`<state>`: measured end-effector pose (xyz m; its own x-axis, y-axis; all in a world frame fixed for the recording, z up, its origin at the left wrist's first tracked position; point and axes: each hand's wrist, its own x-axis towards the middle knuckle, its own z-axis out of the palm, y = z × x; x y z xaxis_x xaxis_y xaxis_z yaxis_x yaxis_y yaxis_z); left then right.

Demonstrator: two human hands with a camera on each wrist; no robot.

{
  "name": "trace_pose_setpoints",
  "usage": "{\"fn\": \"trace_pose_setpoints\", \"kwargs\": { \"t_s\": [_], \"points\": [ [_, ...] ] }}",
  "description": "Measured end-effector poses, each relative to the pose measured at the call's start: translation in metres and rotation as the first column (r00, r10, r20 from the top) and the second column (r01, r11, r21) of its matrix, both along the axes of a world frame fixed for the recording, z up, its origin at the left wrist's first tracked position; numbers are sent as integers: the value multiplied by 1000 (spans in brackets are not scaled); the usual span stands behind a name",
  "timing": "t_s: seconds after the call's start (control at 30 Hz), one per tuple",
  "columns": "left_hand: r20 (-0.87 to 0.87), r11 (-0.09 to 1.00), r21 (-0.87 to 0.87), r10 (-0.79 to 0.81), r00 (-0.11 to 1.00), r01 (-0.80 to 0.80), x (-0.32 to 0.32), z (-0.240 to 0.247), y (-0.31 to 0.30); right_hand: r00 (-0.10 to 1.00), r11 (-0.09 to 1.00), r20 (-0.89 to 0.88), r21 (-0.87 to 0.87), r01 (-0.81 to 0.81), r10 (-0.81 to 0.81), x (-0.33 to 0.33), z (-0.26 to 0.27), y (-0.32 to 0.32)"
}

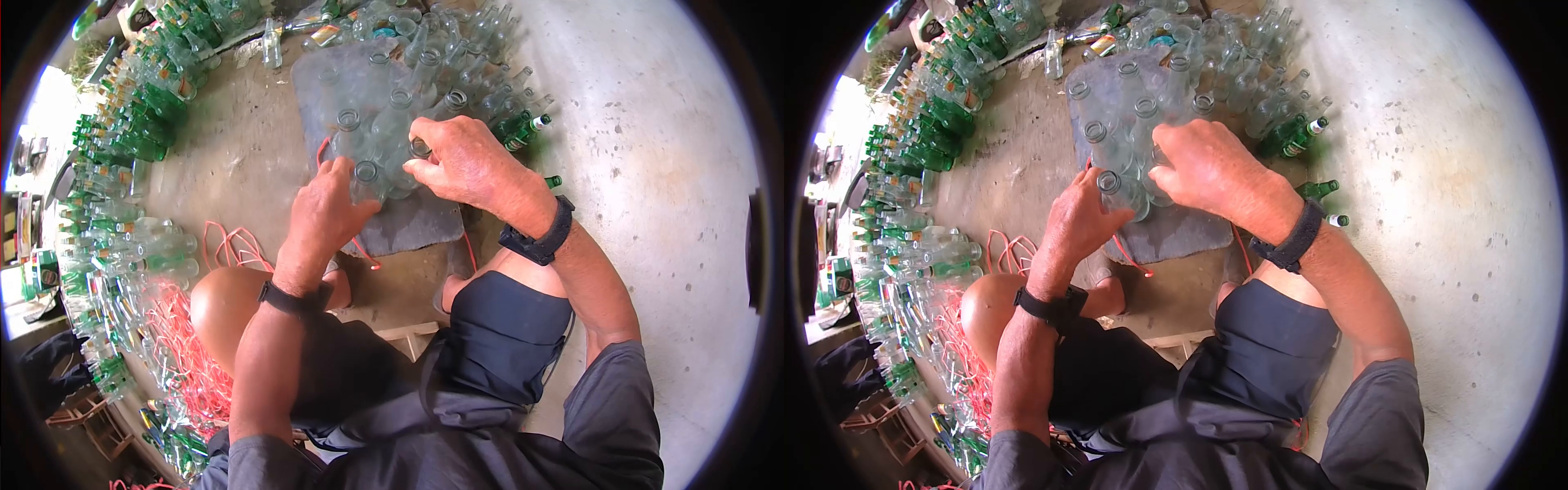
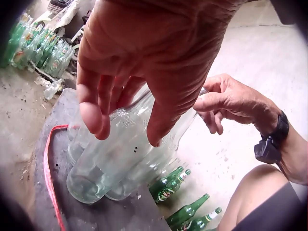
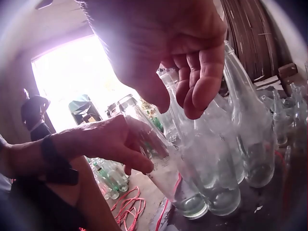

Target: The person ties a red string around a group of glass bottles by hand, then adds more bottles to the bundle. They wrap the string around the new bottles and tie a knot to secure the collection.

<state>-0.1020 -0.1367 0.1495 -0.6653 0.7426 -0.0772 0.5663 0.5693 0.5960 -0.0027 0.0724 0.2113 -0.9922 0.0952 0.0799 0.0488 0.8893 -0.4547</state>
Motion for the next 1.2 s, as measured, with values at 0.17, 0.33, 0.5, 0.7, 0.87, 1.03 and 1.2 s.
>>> {"fn": "trace_pose_setpoints", "kwargs": {
  "t_s": [0.17,0.33,0.5,0.7,0.87,1.03,1.2],
  "points": [
    [-25,1000,5,16,1000,-15,4,0,0,1000,999,-30,-42,5,-6,1,-7,1],
    [7,1000,10,27,1000,-27,8,4,1,1000,999,10,-32,13,-13,3,-8,2],
    [-29,997,54,48,998,-46,8,1,2,999,999,-29,-49,17,-18,4,-12,2],
    [-13,997,51,53,999,-52,7,2,5,997,995,-57,-92,46,-51,5,-13,2],
    [32,998,48,46,998,-48,10,9,7,1000,994,-25,-113,-11,9,8,-17,6],
    [91,997,27,74,993,-77,9,12,7,997,983,-77,-186,-8,-6,10,-7,8],
    [85,999,-23,42,995,-40,7,15,5,999,985,-40,-167,-43,37,21,24,29]
  ]
}}
